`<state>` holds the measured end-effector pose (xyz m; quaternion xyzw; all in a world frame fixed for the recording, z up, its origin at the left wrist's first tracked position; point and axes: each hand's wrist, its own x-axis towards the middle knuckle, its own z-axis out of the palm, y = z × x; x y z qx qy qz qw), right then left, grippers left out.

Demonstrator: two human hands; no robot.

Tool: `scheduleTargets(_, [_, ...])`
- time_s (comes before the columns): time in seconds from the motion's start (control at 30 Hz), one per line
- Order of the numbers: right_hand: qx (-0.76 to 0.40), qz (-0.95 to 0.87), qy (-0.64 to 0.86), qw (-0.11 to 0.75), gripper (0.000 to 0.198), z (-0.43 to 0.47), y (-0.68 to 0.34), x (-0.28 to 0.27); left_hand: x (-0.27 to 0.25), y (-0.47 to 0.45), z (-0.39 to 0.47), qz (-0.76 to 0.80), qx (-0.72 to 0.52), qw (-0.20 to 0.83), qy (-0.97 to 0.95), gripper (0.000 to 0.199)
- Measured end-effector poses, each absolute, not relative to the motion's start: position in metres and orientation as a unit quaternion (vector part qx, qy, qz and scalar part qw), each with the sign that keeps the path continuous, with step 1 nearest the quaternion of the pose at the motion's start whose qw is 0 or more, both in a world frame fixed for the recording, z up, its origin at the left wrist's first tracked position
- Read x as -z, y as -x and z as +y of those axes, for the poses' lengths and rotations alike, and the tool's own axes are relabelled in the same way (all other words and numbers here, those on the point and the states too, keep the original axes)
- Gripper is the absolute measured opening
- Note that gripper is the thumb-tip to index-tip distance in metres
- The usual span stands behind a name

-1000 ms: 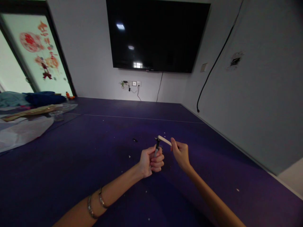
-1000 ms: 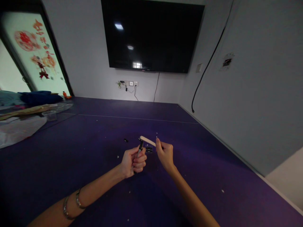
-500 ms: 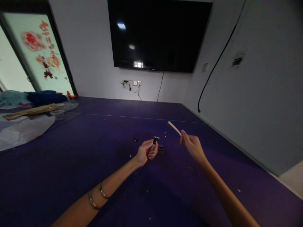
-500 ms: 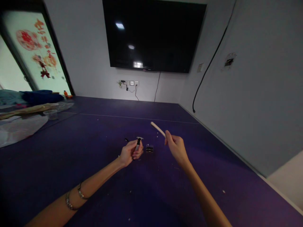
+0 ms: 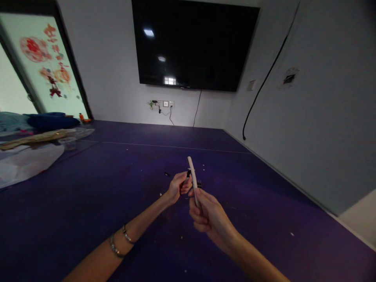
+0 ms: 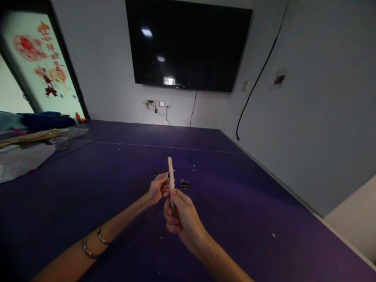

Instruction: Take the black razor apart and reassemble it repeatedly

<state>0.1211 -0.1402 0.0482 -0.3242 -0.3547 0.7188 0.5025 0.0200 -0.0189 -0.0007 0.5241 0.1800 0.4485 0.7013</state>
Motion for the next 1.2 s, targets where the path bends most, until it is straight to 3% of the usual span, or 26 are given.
scheduleTargets(0.4, [-0.713,-0.279,0.320,0.558,0.036,-0.163,-0.104,-0.032,0.002,-0.026,-0.023,0.168,-0.463,0.711,-0.502,0.041])
scheduleTargets(0.6, [-0.727,-0.262,0.345,0.532,0.041,-0.167,-0.099,-0.029,0.001,-0.027,-0.026,0.172,-0.474,0.692,-0.516,0.039])
scheduleTargets(0.77, [-0.703,-0.264,0.329,0.572,0.040,-0.166,-0.103,-0.037,0.000,-0.028,-0.028,0.183,-0.458,0.704,-0.512,0.042])
scheduleTargets(0.93, [-0.733,-0.238,0.345,0.536,0.043,-0.171,-0.096,-0.028,0.000,-0.027,-0.025,0.177,-0.485,0.698,-0.496,0.038])
scheduleTargets(1.2, [-0.721,-0.238,0.329,0.562,0.041,-0.168,-0.093,-0.030,-0.001,-0.026,-0.025,0.169,-0.477,0.710,-0.491,0.039])
